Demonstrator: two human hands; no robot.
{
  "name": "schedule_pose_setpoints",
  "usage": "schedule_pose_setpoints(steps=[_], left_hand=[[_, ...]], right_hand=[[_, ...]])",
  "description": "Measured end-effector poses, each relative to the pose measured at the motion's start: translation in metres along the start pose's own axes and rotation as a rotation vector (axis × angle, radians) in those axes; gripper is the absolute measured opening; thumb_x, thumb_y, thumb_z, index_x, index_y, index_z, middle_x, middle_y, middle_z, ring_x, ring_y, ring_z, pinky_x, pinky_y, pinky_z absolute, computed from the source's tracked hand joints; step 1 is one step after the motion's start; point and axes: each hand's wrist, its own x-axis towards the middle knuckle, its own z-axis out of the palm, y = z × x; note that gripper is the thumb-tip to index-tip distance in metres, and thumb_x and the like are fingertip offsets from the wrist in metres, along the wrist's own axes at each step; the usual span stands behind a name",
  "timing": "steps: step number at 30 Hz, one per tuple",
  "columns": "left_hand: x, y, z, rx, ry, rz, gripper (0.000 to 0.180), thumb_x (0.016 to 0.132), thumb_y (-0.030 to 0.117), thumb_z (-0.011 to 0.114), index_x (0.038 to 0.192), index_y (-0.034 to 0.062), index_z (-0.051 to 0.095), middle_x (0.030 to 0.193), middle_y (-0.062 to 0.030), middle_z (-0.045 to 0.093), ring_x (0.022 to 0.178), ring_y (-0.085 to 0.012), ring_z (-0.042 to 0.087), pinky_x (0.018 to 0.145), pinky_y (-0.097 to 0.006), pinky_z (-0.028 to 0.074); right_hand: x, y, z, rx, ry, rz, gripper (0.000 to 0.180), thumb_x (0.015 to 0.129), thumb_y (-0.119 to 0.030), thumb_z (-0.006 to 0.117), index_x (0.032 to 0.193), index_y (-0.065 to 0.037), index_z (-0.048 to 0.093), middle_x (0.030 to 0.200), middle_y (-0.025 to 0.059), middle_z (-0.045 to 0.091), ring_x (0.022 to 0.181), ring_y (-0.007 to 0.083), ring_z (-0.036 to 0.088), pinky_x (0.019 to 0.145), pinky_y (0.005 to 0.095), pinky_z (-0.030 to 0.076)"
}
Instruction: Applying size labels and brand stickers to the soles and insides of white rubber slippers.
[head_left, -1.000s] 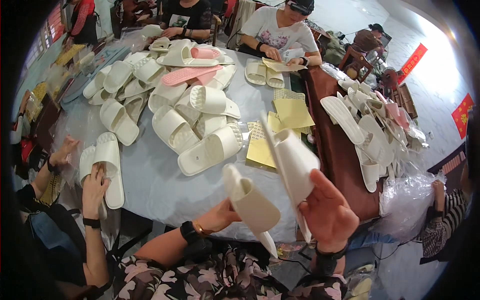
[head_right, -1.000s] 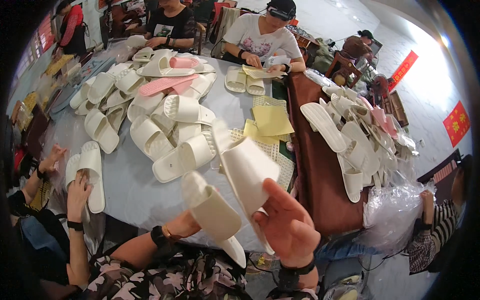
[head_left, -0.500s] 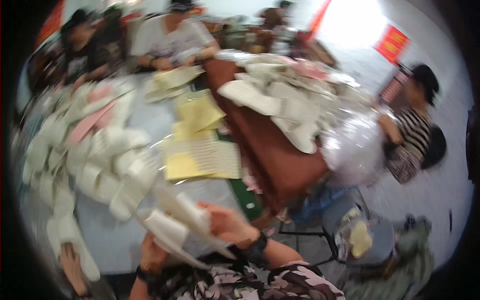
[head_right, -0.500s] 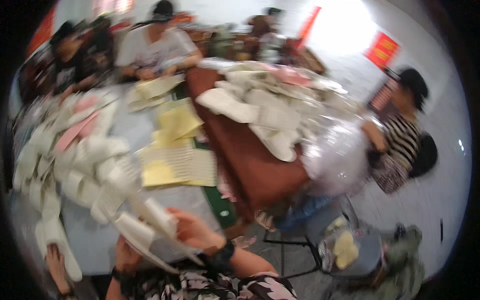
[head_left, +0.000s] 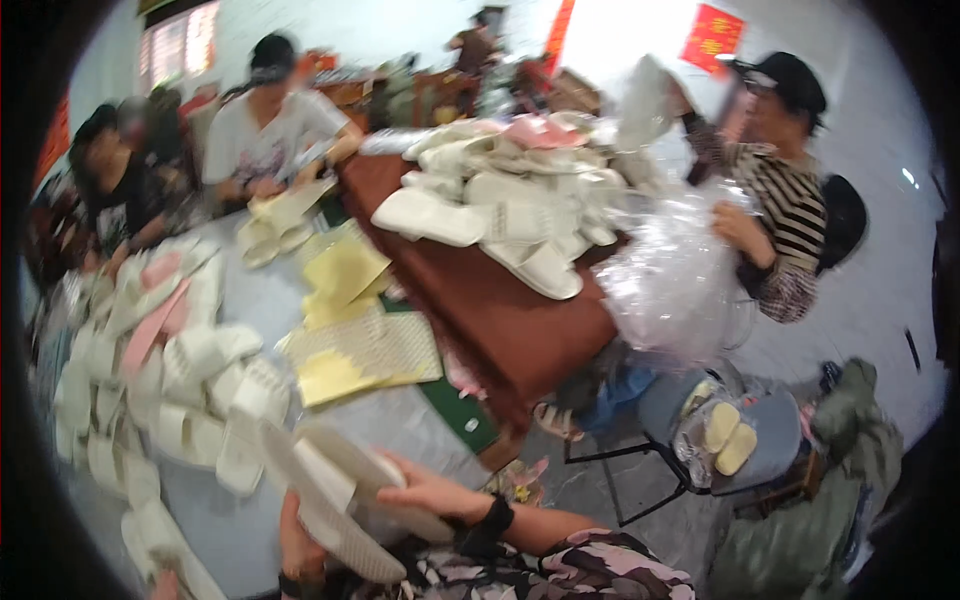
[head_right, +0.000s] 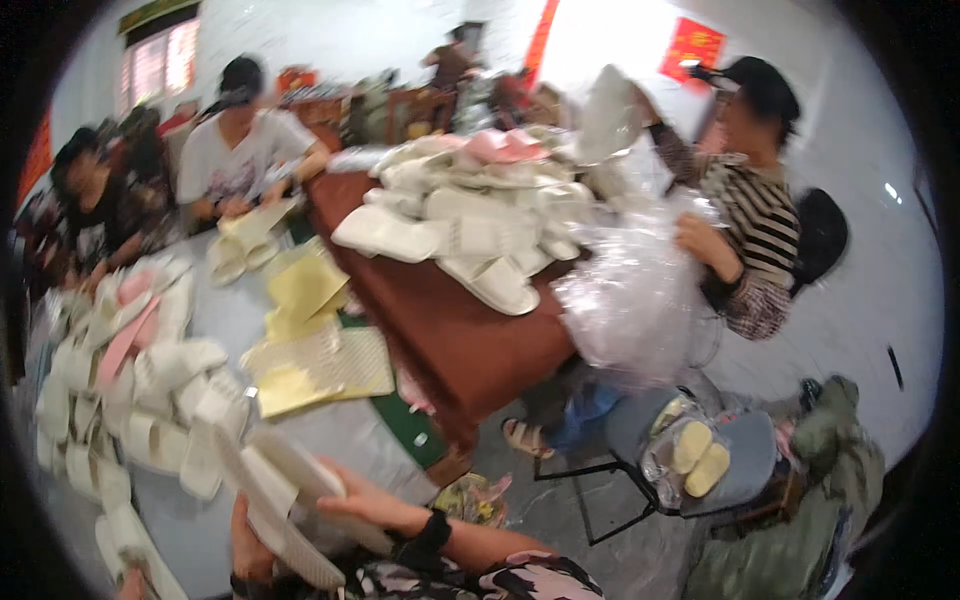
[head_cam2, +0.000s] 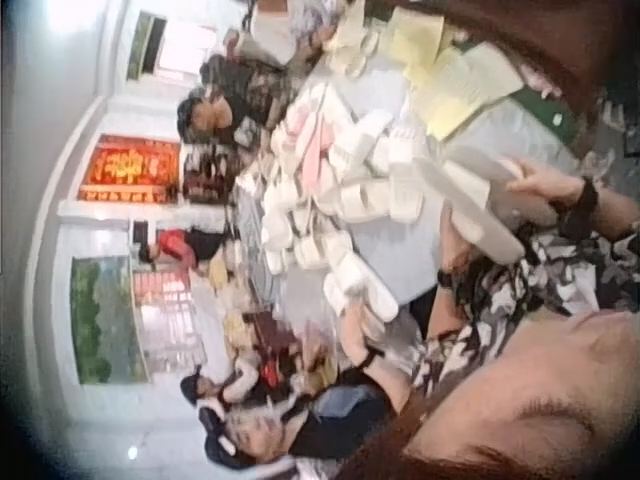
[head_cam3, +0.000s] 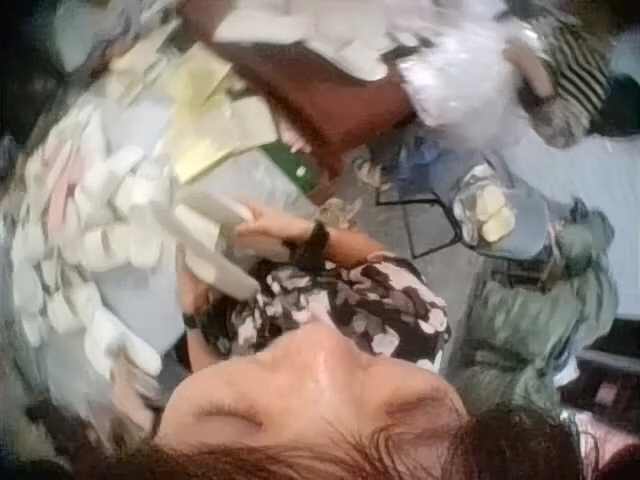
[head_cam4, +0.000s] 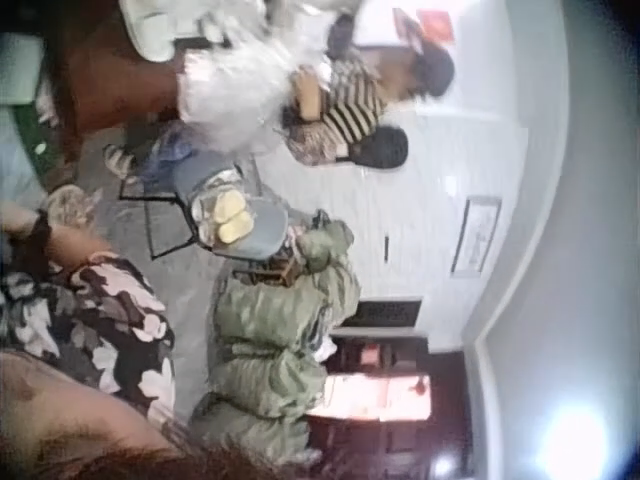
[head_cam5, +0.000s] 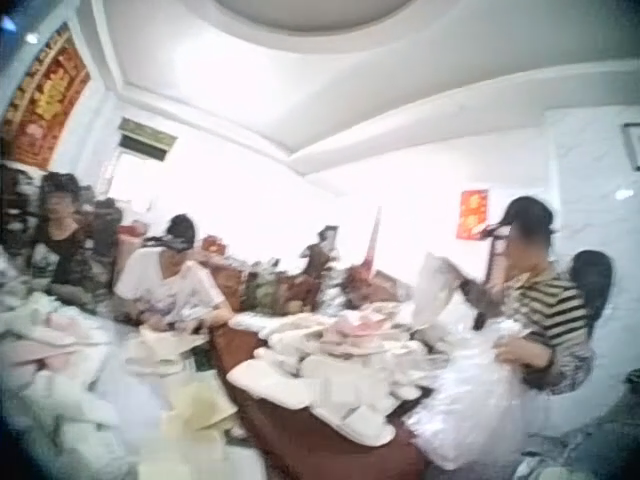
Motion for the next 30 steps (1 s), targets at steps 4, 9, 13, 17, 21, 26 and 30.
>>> schedule_pose_setpoints(steps=[4, 9, 13, 17, 21, 26, 30], left_hand=[[-0.001, 0.007, -0.006, -0.174, 0.162, -0.172, 0.044, 0.1, 0.033, 0.048, 0.13, 0.0003, 0.052, 0.118, -0.0123, 0.064, 0.104, -0.026, 0.063, 0.091, -0.043, 0.052], [-0.002, 0.015, -0.003, -0.025, 0.246, -0.077, 0.043, 0.099, 0.026, 0.054, 0.132, -0.0009, 0.05, 0.119, -0.0115, 0.064, 0.101, -0.0231, 0.065, 0.087, -0.037, 0.055], [-0.002, 0.018, 0.001, -0.046, 0.32, -0.058, 0.041, 0.098, 0.02, 0.056, 0.132, -0.0015, 0.049, 0.119, -0.0111, 0.064, 0.102, -0.021, 0.065, 0.088, -0.036, 0.055], [-0.004, 0.021, -0.005, -0.035, 0.294, -0.028, 0.042, 0.099, 0.022, 0.056, 0.133, -0.0011, 0.048, 0.12, -0.011, 0.063, 0.102, -0.0211, 0.065, 0.088, -0.036, 0.055], [-0.006, 0.024, -0.014, -0.131, 0.214, -0.145, 0.045, 0.098, 0.02, 0.058, 0.136, -0.0015, 0.045, 0.124, -0.0113, 0.061, 0.108, -0.0204, 0.063, 0.09, -0.034, 0.054], [-0.007, 0.018, -0.013, -0.161, 0.245, -0.107, 0.048, 0.098, 0.02, 0.058, 0.137, -0.0015, 0.043, 0.126, -0.0112, 0.06, 0.108, -0.0205, 0.063, 0.09, -0.035, 0.054], [-0.009, 0.02, -0.01, -0.133, 0.238, -0.078, 0.047, 0.098, 0.019, 0.057, 0.138, -0.0011, 0.042, 0.126, -0.0112, 0.06, 0.108, -0.0205, 0.062, 0.092, -0.035, 0.053]], right_hand=[[0.001, 0.001, -0.011, 0.395, 0.074, 0.173, 0.061, 0.092, -0.011, 0.065, 0.146, -0.005, 0.037, 0.126, 0.0065, 0.06, 0.108, 0.015, 0.059, 0.09, 0.0313, 0.05], [0.014, 0.001, -0.013, 0.531, 0.119, 0.144, 0.049, 0.092, -0.007, 0.061, 0.139, -0.002, 0.044, 0.124, 0.0099, 0.061, 0.108, 0.0196, 0.061, 0.093, 0.0344, 0.05], [0.023, 0.003, -0.003, 0.55, 0.156, 0.185, 0.05, 0.091, -0.012, 0.063, 0.137, -0.001, 0.045, 0.125, 0.011, 0.061, 0.109, 0.02, 0.061, 0.093, 0.0347, 0.05], [0.027, 0.002, -0.001, 0.63, 0.157, 0.212, 0.051, 0.092, -0.013, 0.063, 0.138, -0.001, 0.045, 0.125, 0.0108, 0.061, 0.11, 0.0199, 0.061, 0.093, 0.0349, 0.051], [0.033, -0.002, -0.005, 0.594, 0.079, 0.238, 0.051, 0.093, -0.019, 0.063, 0.136, 0.0, 0.045, 0.126, 0.0113, 0.061, 0.11, 0.0203, 0.061, 0.094, 0.0347, 0.05], [0.037, 0.003, -0.001, 0.602, 0.087, 0.246, 0.05, 0.094, -0.022, 0.062, 0.135, 0.001, 0.046, 0.127, 0.012, 0.06, 0.11, 0.0206, 0.062, 0.095, 0.0348, 0.05], [0.039, 0.006, -0.001, 0.567, 0.086, 0.253, 0.047, 0.096, -0.021, 0.058, 0.135, 0.001, 0.046, 0.127, 0.012, 0.06, 0.11, 0.0205, 0.061, 0.095, 0.0352, 0.05]])
